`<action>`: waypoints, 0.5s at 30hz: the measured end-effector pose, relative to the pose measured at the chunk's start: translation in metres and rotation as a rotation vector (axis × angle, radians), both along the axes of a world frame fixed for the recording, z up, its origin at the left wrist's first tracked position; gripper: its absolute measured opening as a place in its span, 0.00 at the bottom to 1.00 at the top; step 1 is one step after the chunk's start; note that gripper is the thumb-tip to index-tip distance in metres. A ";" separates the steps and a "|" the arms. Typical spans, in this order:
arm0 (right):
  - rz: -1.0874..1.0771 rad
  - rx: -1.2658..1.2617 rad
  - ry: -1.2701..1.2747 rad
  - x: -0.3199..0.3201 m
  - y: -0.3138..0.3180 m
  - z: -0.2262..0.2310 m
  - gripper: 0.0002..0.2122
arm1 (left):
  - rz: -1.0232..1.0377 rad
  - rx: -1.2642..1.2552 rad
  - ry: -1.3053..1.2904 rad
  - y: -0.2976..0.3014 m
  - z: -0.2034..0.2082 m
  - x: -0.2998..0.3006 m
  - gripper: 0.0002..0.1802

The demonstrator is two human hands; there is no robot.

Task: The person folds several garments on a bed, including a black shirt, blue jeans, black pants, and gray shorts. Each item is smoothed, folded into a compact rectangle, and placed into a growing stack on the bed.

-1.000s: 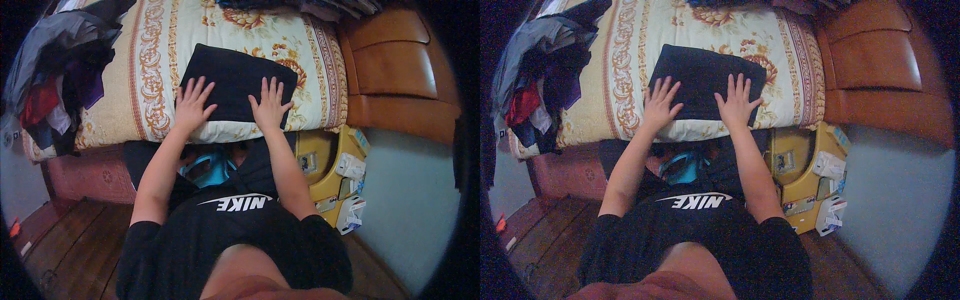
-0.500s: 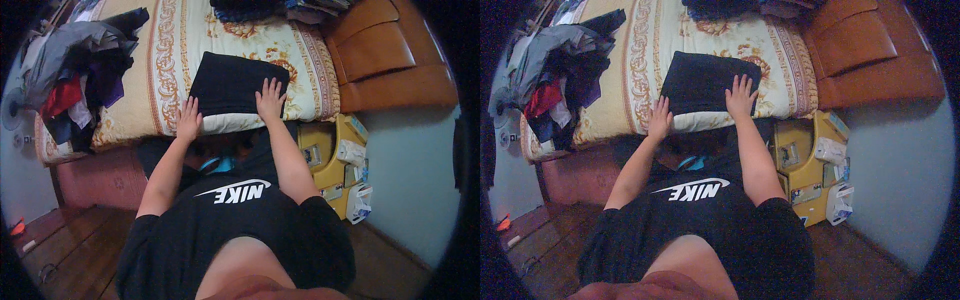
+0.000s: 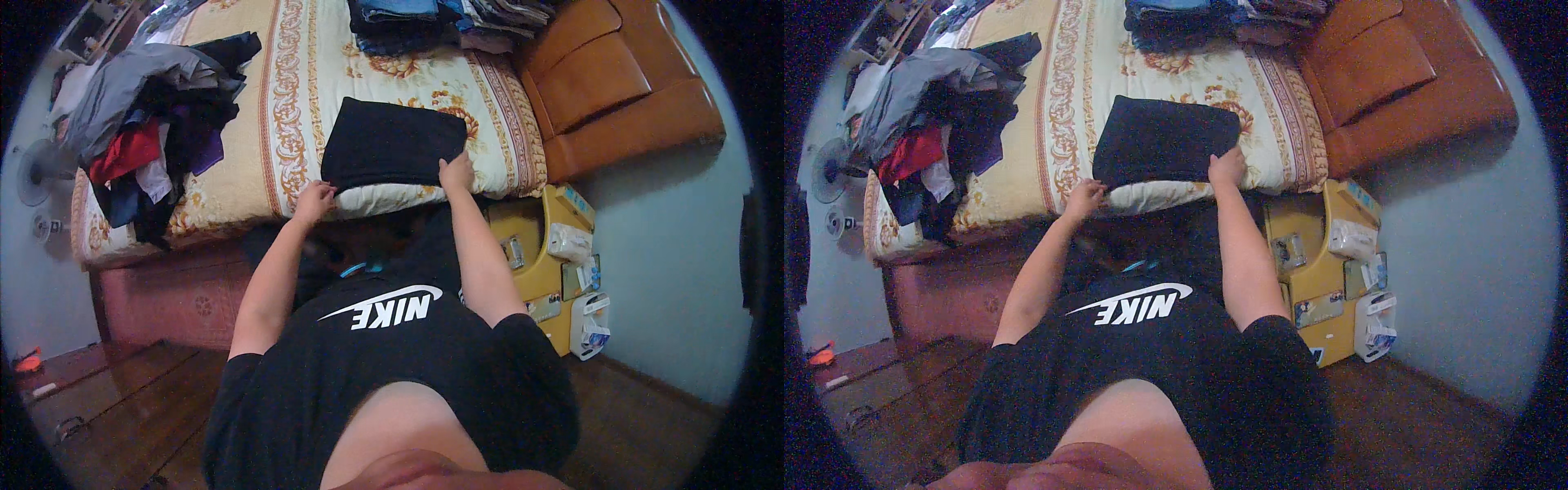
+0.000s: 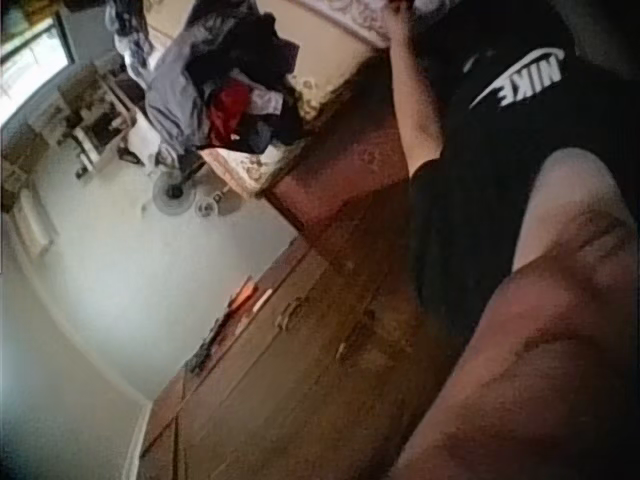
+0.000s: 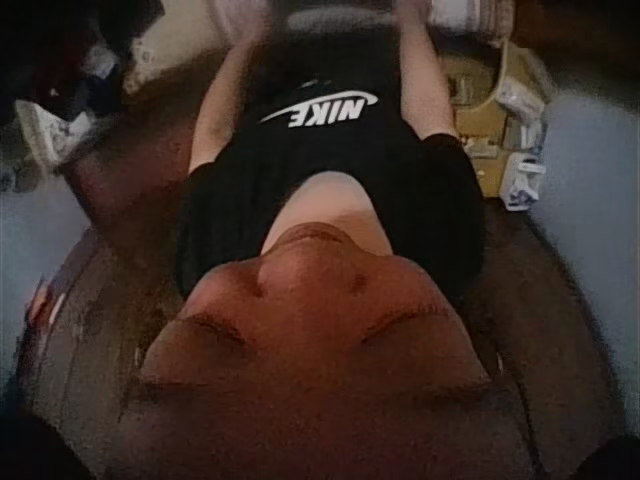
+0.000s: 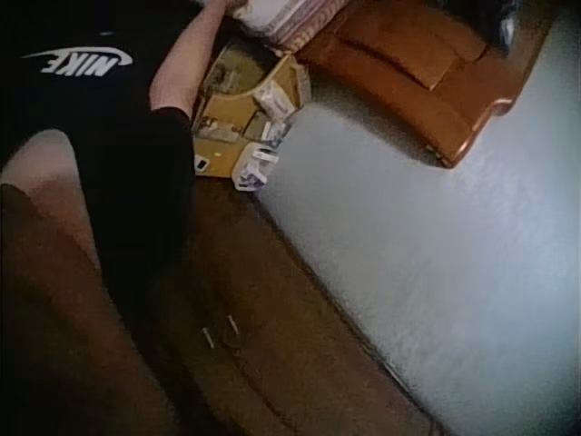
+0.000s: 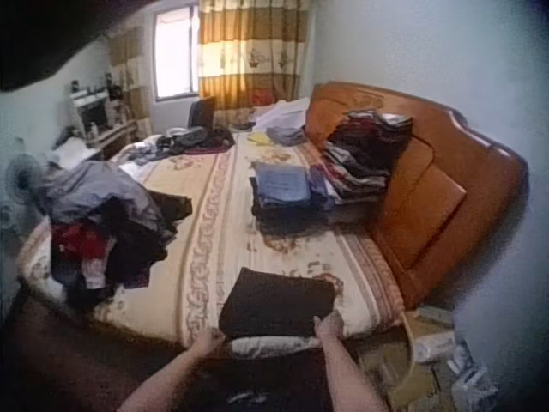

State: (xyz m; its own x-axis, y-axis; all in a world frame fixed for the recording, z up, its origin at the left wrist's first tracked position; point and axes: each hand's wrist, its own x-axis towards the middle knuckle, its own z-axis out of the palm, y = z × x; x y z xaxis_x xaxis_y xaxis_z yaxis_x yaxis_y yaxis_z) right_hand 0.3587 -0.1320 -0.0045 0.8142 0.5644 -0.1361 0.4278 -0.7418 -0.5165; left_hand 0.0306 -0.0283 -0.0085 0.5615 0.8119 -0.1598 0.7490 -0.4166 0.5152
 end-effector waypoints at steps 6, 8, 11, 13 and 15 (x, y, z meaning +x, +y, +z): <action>-0.127 0.270 0.726 0.046 -0.013 -0.025 0.27 | 0.432 -0.017 -0.220 0.046 0.024 0.034 0.16; -0.058 0.308 0.751 0.028 -0.008 0.005 0.25 | 0.411 -0.158 -0.406 0.075 0.006 0.043 0.23; 0.055 0.417 0.739 0.026 -0.008 0.007 0.25 | 0.388 -0.304 -0.512 0.117 -0.021 0.079 0.27; 0.028 0.463 0.769 0.032 -0.011 0.021 0.25 | 0.336 -0.592 -0.570 0.123 -0.010 0.109 0.25; 0.021 0.484 0.788 0.038 -0.009 0.033 0.25 | 0.298 -0.750 -0.636 0.124 0.003 0.120 0.23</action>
